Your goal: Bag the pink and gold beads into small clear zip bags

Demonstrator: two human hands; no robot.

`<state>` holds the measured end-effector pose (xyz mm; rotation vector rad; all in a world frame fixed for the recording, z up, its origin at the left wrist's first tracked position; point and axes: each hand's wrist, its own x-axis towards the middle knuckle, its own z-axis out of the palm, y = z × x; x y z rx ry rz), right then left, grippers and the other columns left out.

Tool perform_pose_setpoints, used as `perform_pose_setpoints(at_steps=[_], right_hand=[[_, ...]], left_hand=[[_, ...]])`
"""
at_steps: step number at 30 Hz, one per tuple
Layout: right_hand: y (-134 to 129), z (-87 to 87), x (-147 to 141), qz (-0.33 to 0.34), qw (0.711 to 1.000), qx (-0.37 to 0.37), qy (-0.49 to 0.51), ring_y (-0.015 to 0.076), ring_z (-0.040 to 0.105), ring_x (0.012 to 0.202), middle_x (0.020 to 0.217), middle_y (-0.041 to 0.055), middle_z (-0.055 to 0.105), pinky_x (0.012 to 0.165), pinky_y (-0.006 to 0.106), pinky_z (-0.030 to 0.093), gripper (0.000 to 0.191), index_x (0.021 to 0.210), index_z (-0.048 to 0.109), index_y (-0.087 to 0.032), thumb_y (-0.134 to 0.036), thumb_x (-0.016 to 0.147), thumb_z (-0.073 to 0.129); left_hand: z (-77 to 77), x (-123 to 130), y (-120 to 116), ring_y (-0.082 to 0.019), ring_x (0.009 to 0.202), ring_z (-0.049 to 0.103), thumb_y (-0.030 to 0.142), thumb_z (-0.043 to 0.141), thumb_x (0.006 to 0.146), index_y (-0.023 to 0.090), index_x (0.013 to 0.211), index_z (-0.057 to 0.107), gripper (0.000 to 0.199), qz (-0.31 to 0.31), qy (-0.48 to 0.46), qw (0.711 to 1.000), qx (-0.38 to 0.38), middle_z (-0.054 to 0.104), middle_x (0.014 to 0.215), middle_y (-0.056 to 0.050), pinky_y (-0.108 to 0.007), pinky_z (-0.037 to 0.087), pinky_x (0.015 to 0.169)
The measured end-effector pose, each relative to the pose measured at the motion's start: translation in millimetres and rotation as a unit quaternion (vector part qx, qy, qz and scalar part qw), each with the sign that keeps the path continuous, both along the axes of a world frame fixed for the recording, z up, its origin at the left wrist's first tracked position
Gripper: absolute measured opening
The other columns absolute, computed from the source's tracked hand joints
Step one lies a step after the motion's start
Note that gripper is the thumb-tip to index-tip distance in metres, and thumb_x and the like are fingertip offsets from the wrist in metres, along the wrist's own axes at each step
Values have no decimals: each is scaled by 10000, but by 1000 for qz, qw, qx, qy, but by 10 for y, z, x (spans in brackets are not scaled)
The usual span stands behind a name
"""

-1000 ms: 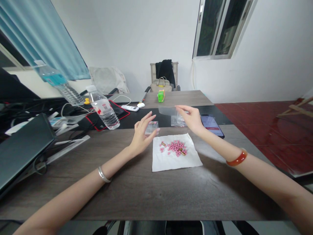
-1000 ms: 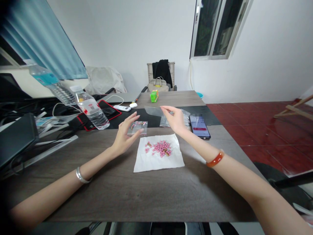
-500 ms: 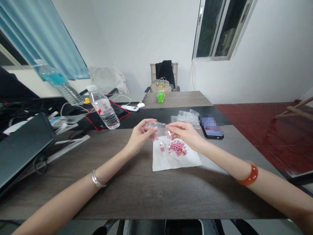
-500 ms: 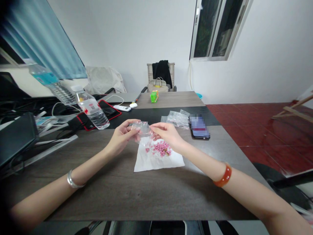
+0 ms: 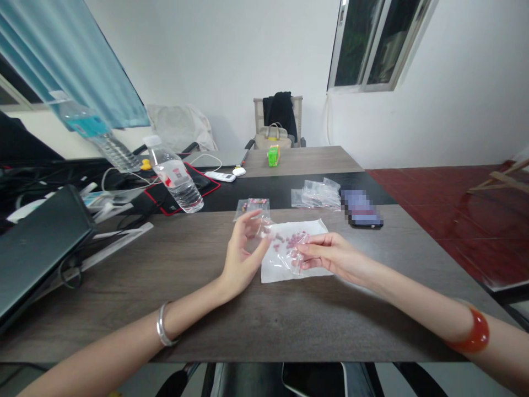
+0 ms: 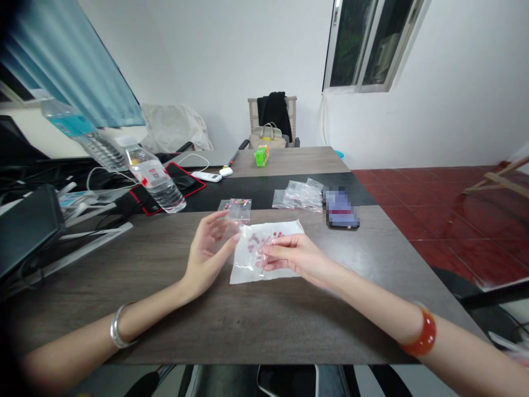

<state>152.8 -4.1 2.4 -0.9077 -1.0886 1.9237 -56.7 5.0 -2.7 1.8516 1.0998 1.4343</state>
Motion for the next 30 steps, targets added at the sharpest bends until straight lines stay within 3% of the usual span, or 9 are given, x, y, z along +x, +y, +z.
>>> perform_pose_setpoints(at_steps=[3, 5, 7, 9, 13, 18, 21, 30], right_hand=[[-48, -69, -55, 8, 1000, -15, -11, 108, 647, 643, 744, 51, 703, 699, 268, 561, 217, 742, 740, -143, -323, 659, 830], [-94, -87, -90, 18, 1000, -4, -14, 109, 640, 606, 683, 36, 691, 655, 267, 556, 229, 702, 722, -149, -344, 652, 830], [-142, -79, -116, 21, 999, 24, -21, 107, 630, 570, 626, 18, 674, 614, 263, 546, 239, 659, 693, -152, -353, 663, 821], [-182, -55, -133, 21, 998, 47, -30, 102, 619, 536, 584, 2, 661, 577, 251, 534, 270, 626, 658, -147, -364, 674, 811], [-215, -27, -147, 29, 997, 66, -36, 88, 595, 486, 556, -19, 644, 513, 220, 496, 316, 626, 623, -145, -404, 687, 794], [-188, -71, -126, 11, 997, 74, 10, 88, 608, 557, 670, -4, 676, 561, 224, 507, 207, 767, 693, -150, -340, 731, 765], [-169, -102, -105, 1, 996, 85, 31, 83, 606, 583, 726, -8, 687, 591, 225, 506, 152, 840, 701, -164, -244, 724, 758], [-203, -102, -130, 23, 995, 96, -11, 70, 586, 532, 660, -51, 645, 564, 215, 486, 181, 792, 621, -163, -226, 714, 771]], left_hand=[[9, -56, -36, -280, 1215, 531, 421, 623, 844, 266, 1251, 506, 452, 26, 150, 979, 137, 572, 1314, -98, -470, 377, 1039], [39, -76, -88, -316, 1240, 511, 567, 650, 782, 279, 1262, 521, 574, -15, 249, 946, 205, 581, 1323, -100, -509, 257, 1098], [60, -65, -152, -338, 1224, 525, 693, 668, 682, 268, 1336, 474, 804, -70, 308, 923, 222, 609, 1293, -113, -519, 172, 1122], [54, -29, -206, -339, 1199, 546, 728, 681, 628, 230, 1394, 415, 952, -103, 327, 917, 203, 626, 1269, -127, -510, 142, 1125], [-8, 45, -247, -271, 1080, 617, 597, 718, 701, 213, 1341, 443, 796, -125, 300, 929, 177, 668, 1183, -97, -470, 173, 1097], [-22, 59, -227, -194, 828, 620, 539, 719, 737, 198, 1171, 519, 587, -132, 263, 946, 133, 678, 980, -42, -366, 394, 862], [-18, 55, -221, -195, 815, 579, 537, 726, 726, 184, 1137, 517, 580, -109, 266, 949, 127, 647, 978, -56, -322, 413, 740], [-29, 86, -264, -232, 830, 528, 690, 709, 617, 202, 1122, 542, 722, -73, 347, 924, 141, 602, 941, -53, -356, 380, 748]])
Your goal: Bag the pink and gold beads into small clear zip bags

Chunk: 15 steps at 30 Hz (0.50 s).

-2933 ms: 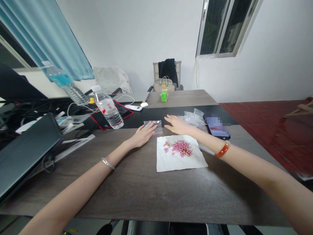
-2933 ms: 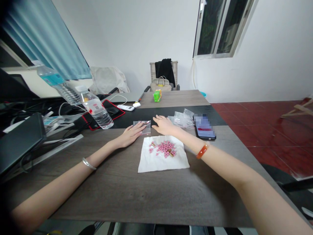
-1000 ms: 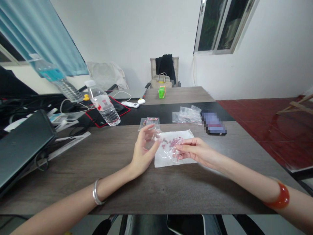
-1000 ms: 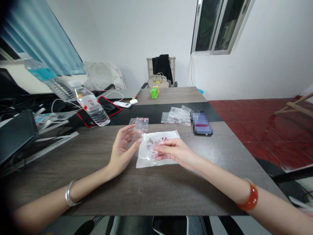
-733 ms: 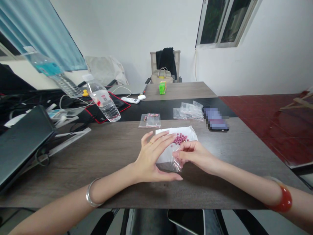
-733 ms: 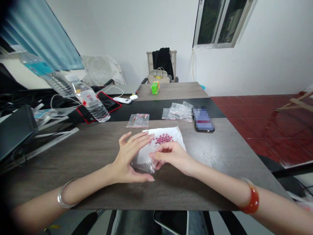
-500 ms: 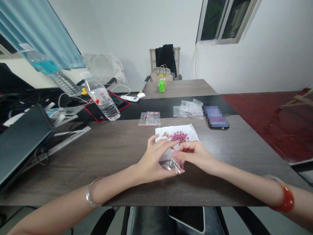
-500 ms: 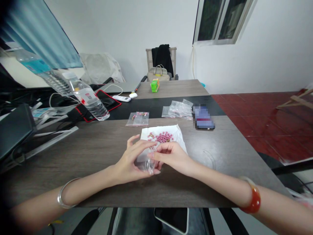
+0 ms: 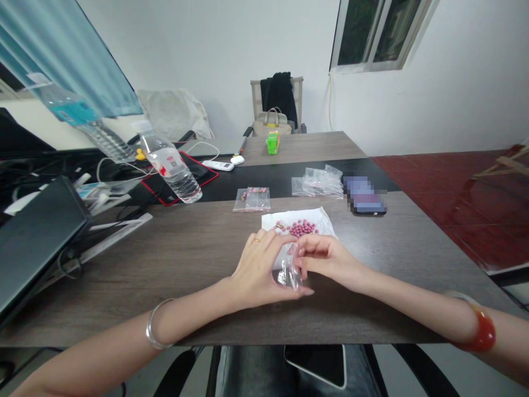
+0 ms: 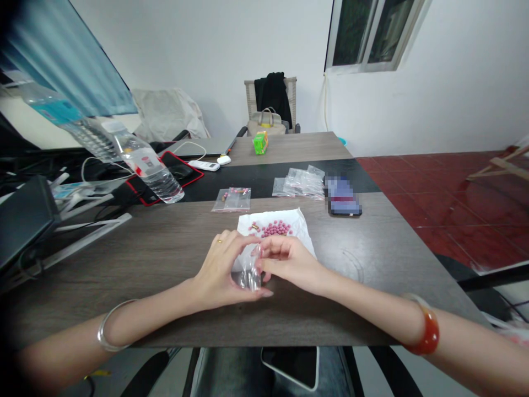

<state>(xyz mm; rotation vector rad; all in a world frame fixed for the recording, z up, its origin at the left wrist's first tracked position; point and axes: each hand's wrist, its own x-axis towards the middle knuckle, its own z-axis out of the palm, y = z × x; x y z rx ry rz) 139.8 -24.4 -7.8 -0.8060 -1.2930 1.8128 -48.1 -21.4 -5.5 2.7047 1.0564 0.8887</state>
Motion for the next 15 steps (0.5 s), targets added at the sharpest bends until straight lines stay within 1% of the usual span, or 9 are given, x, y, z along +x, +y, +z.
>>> perform_pose_setpoints(at_steps=[3, 5, 8, 12, 15], right_hand=[[-8, 25, -8, -8, 1000, 6, -18, 72, 584, 530, 648, -41, 646, 571, 220, 486, 195, 750, 622, -154, -271, 719, 775], [-9, 42, -11, -11, 999, 10, -31, 75, 578, 527, 625, -35, 641, 563, 223, 481, 210, 722, 631, -150, -304, 722, 775], [-7, 48, -10, -19, 999, 13, -37, 76, 570, 512, 588, -36, 631, 538, 218, 466, 231, 700, 642, -151, -339, 719, 775], [4, 27, -5, -30, 999, 19, -37, 70, 555, 480, 576, -33, 635, 511, 214, 448, 265, 671, 647, -153, -382, 718, 772], [10, 22, -3, -28, 999, 19, -36, 73, 559, 482, 552, -35, 626, 510, 214, 449, 274, 667, 659, -154, -400, 726, 764]], left_hand=[[4, -7, -3, -245, 855, 516, 735, 680, 598, 186, 1142, 528, 787, -12, 3, 1000, -6, 589, 975, -71, -380, 376, 777], [2, -18, -1, -253, 873, 508, 745, 670, 586, 173, 1193, 498, 852, -22, 4, 999, -23, 579, 1003, -85, -395, 373, 793], [5, -31, -1, -266, 909, 499, 711, 686, 587, 174, 1288, 441, 916, -30, 20, 998, -57, 567, 1048, -95, -406, 365, 812], [24, -37, -5, -256, 939, 493, 622, 692, 675, 215, 1286, 468, 768, -49, 12, 997, -67, 557, 1055, -78, -384, 345, 819], [32, -46, 0, -249, 936, 494, 627, 711, 660, 220, 1255, 495, 752, -64, -5, 995, -73, 558, 1041, -70, -372, 336, 814]])
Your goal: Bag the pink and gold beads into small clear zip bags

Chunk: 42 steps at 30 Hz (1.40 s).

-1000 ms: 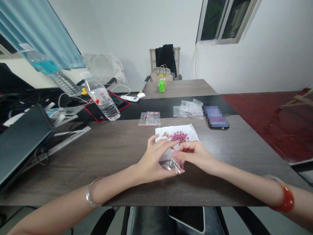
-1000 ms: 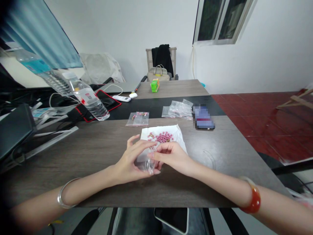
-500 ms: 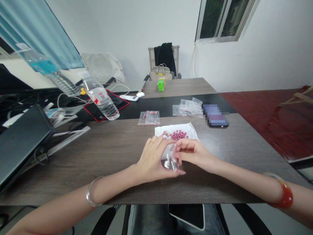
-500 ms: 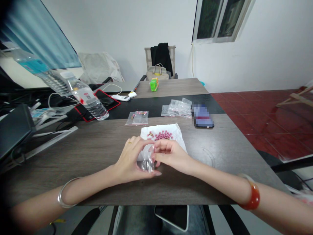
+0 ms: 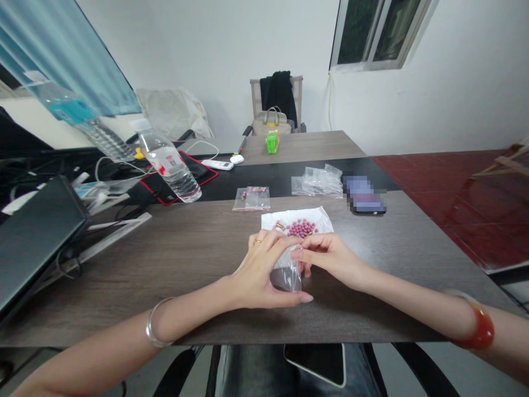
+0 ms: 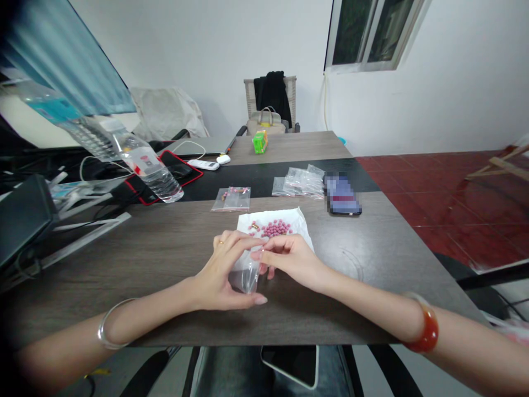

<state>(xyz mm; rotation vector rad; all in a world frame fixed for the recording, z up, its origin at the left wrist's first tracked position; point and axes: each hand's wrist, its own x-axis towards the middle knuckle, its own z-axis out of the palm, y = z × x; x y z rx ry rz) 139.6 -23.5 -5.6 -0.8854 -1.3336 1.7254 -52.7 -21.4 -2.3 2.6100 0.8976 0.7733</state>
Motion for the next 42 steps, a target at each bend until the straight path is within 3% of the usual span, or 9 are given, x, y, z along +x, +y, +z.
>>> perform_pose_setpoints(at_steps=[6, 13, 25, 29, 42], right_hand=[[-11, 38, 3, -3, 1000, -5, -7, 86, 576, 503, 562, -22, 638, 519, 227, 475, 250, 680, 684, -153, -383, 728, 768], [-17, 66, 34, 12, 998, -10, 57, 93, 605, 533, 637, -5, 688, 542, 241, 515, 198, 822, 739, -167, -308, 694, 793], [-6, 13, 18, 4, 1000, -7, 20, 75, 576, 525, 625, -29, 653, 530, 213, 487, 217, 759, 685, -159, -298, 660, 818], [-4, 26, 28, 13, 1000, 8, 14, 87, 583, 540, 608, -23, 642, 538, 224, 480, 196, 757, 686, -153, -321, 716, 778], [-13, 5, 24, 38, 999, -5, 6, 77, 578, 559, 679, -30, 643, 573, 229, 498, 202, 767, 662, -156, -286, 694, 798]], left_hand=[[-22, -22, 9, -253, 950, 496, 676, 713, 624, 231, 1255, 512, 798, 6, -3, 1000, -4, 597, 1032, -68, -366, 329, 814], [-18, -16, -1, -246, 938, 520, 672, 738, 606, 244, 1203, 549, 758, 31, -37, 999, 14, 616, 1007, -52, -371, 317, 837], [2, -6, -10, -261, 972, 541, 686, 756, 577, 220, 1247, 538, 845, 24, -9, 999, 27, 642, 1074, -83, -375, 339, 851], [-2, -8, -9, -272, 981, 543, 703, 753, 557, 224, 1247, 544, 866, 35, 5, 999, 23, 644, 1080, -84, -382, 338, 860], [31, 3, -38, -278, 960, 519, 734, 673, 627, 211, 1283, 549, 848, 50, 51, 996, 51, 611, 1106, -117, -398, 348, 844]])
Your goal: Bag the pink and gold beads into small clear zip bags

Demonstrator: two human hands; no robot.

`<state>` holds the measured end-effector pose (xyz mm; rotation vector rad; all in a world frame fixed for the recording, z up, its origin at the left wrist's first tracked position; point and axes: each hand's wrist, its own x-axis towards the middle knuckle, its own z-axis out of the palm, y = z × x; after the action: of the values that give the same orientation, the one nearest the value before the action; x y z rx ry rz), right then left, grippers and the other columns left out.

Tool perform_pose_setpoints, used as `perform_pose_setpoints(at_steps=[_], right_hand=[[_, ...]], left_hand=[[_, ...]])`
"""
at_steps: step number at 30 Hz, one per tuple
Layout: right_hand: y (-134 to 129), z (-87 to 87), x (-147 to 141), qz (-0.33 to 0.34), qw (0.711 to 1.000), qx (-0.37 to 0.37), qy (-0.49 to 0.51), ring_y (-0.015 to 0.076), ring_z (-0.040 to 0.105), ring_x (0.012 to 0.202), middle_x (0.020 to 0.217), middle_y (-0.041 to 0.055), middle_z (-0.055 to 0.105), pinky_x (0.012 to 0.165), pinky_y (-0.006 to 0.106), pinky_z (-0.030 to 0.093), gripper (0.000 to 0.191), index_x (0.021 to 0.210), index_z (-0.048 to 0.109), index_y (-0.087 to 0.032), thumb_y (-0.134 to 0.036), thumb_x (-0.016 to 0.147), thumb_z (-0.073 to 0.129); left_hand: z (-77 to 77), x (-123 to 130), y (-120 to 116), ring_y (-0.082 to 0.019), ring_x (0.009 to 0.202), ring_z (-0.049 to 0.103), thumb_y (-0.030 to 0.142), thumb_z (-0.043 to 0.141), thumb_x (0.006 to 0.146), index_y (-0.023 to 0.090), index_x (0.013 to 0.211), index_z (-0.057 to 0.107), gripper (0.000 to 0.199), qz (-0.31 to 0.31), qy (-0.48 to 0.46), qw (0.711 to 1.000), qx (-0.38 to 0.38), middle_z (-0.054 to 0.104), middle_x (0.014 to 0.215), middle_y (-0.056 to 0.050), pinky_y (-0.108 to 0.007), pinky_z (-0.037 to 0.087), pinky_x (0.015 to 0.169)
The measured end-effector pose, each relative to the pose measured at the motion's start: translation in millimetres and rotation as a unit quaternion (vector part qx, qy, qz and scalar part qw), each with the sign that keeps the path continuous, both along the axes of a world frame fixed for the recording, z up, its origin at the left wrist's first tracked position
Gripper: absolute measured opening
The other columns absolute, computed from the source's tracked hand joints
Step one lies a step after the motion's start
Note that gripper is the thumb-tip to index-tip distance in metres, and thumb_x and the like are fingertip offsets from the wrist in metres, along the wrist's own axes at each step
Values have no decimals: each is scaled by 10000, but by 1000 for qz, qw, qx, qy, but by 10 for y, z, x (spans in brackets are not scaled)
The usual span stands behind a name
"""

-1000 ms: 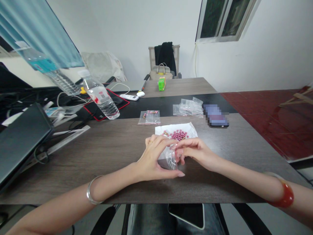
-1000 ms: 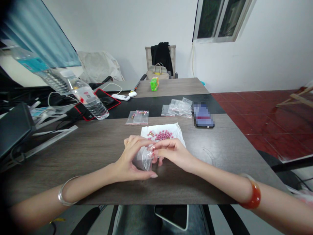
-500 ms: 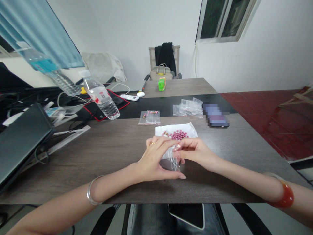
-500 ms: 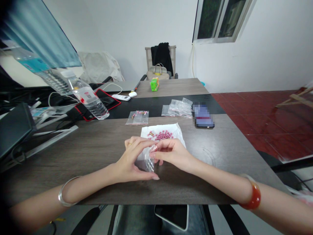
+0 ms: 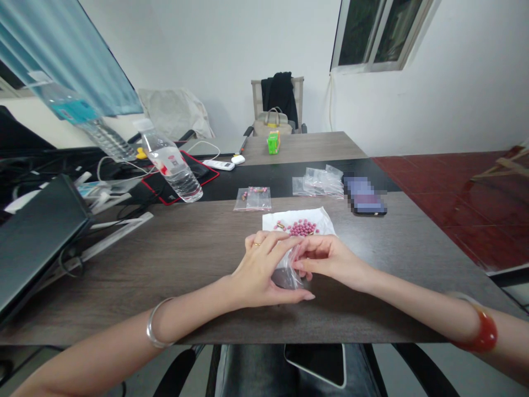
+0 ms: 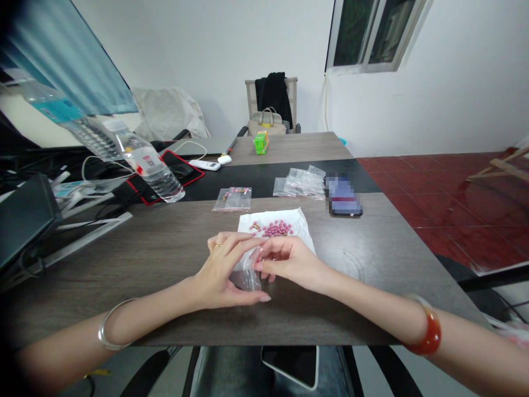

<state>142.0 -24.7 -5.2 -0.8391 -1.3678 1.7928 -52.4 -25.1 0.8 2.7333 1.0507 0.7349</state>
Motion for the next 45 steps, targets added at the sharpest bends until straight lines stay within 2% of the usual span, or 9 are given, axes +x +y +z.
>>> perform_pose_setpoints(at_steps=[5, 12, 17, 21, 27, 32, 38, 42, 45], right_hand=[[2, 0, 0, -7, 1000, -17, 1, 79, 560, 558, 643, -32, 623, 581, 230, 476, 231, 751, 666, -148, -319, 684, 807], [-8, -15, -7, -21, 1000, 13, -9, 77, 542, 543, 646, -38, 605, 553, 227, 463, 247, 770, 631, -154, -352, 726, 772], [-23, 14, -38, -55, 998, 40, 0, 92, 568, 523, 605, -58, 589, 535, 237, 485, 278, 819, 543, -196, -387, 762, 737], [-41, 50, -44, -85, 994, 57, 21, 94, 572, 514, 600, -75, 592, 523, 232, 487, 336, 874, 458, -234, -356, 756, 748], [-59, 62, -23, -71, 994, 85, -5, 86, 580, 603, 715, -33, 612, 603, 241, 503, 182, 790, 571, -196, -281, 759, 729], [-66, -31, -22, -87, 992, 83, -31, 131, 623, 697, 789, 15, 682, 672, 286, 529, 139, 843, 703, -188, -293, 756, 730], [-66, -44, -6, -40, 980, 174, -89, 170, 625, 892, 975, 49, 684, 787, 328, 526, 159, 921, 754, -227, -316, 793, 722], [-76, 7, 0, 5, 965, 241, -105, 185, 574, 1059, 1069, 51, 651, 954, 389, 465, 163, 982, 744, -247, -316, 853, 672], [-92, 53, 1, 26, 959, 259, -110, 185, 550, 1105, 1107, 53, 640, 1018, 407, 422, 182, 982, 742, -236, -333, 897, 613]], left_hand=[[-2, 8, -14, -300, 972, 499, 793, 583, 658, 207, 1348, 505, 909, 2, 42, 999, 15, 555, 1159, -143, -420, 367, 826], [-27, 22, -13, -325, 1041, 481, 812, 434, 753, 182, 1395, 441, 899, -6, 80, 997, 6, 522, 1219, -169, -434, 383, 846], [-114, 12, 16, -320, 1056, 470, 813, 483, 725, 220, 1392, 450, 894, 32, 50, 998, 27, 543, 1217, -151, -420, 366, 860], [-147, 26, 9, -287, 960, 503, 793, 556, 693, 205, 1334, 502, 871, 66, 16, 997, 27, 604, 1135, -124, -385, 357, 801], [-84, 20, 17, -252, 858, 514, 756, 637, 657, 185, 1269, 545, 842, 83, 2, 996, 26, 650, 960, -81, -359, 321, 771], [-59, -4, 6, -227, 801, 509, 742, 629, 685, 182, 1172, 607, 742, 71, -5, 995, 69, 637, 817, -47, -340, 287, 737], [-152, -4, 25, -235, 855, 522, 655, 701, 682, 213, 1213, 576, 701, 66, -9, 993, 99, 649, 906, -46, -355, 291, 770], [-145, -8, 66, -246, 908, 547, 609, 695, 711, 226, 1229, 553, 660, 27, 5, 994, 102, 646, 992, -55, -372, 328, 799], [-131, -12, 93, -239, 894, 557, 577, 645, 767, 180, 1245, 526, 633, -19, 8, 997, 76, 628, 1015, -81, -356, 399, 780]])
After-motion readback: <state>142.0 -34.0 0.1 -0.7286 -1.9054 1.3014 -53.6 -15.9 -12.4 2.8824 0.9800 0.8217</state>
